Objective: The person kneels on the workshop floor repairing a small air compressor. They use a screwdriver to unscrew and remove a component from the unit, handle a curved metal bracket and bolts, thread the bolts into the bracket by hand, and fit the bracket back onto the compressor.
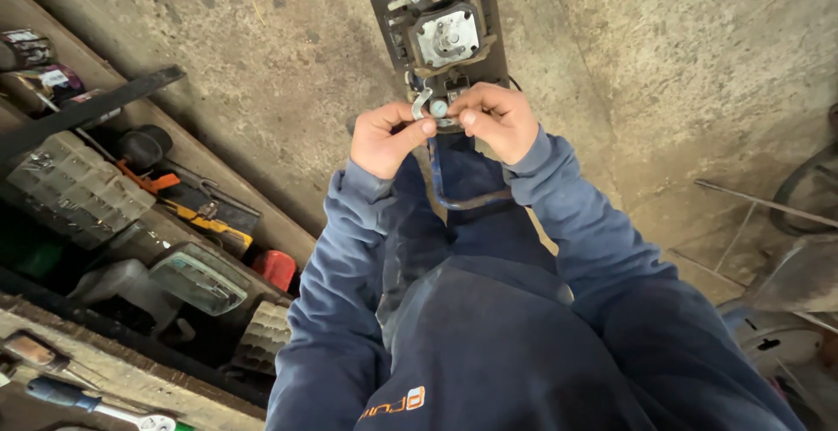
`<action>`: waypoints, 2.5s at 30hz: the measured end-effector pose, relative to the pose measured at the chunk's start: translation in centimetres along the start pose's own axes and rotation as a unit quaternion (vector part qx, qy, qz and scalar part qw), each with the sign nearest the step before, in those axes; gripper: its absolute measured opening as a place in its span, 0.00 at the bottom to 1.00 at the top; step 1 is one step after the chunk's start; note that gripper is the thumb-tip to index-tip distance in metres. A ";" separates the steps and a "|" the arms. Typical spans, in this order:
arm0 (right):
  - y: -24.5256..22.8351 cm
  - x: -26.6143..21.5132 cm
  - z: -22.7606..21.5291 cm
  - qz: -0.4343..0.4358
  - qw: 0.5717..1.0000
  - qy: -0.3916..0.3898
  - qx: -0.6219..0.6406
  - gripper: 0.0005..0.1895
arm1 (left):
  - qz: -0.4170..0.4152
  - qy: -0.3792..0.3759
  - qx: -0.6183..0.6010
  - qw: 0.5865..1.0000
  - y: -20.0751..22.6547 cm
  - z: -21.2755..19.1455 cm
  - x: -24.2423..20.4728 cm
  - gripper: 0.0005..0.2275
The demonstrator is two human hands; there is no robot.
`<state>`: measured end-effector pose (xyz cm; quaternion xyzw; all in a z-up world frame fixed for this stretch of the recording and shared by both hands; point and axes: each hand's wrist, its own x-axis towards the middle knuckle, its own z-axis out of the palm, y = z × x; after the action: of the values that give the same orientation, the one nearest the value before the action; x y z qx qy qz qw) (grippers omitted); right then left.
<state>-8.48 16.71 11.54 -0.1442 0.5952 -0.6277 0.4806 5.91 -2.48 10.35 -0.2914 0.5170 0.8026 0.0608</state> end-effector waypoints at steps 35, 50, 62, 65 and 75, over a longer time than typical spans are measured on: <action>-0.5 -0.9 1.2 0.037 0.999 -0.011 0.029 0.12 | -0.017 -0.004 -0.078 0.997 -0.5 1.6 -0.2 0.06; -1.0 -0.6 0.9 -0.033 0.996 0.013 -0.087 0.06 | 0.024 0.051 -0.026 0.998 -0.9 1.6 -0.7 0.03; -0.1 -0.5 0.4 0.004 1.000 -0.016 0.008 0.05 | 0.002 0.015 -0.014 1.000 -0.8 1.0 -0.3 0.04; -0.3 -0.2 0.3 0.043 0.996 -0.048 0.069 0.06 | 0.006 -0.023 -0.034 0.999 -1.1 0.2 0.1 0.05; 2.5 -0.4 1.3 0.085 0.965 -0.076 0.235 0.08 | -0.029 -0.062 -0.094 0.993 -0.8 -0.4 -0.9 0.04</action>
<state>-6.24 16.68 9.80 -0.0239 0.4028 -0.6940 0.5962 7.16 -2.25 10.10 -0.2601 0.4262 0.8619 0.0886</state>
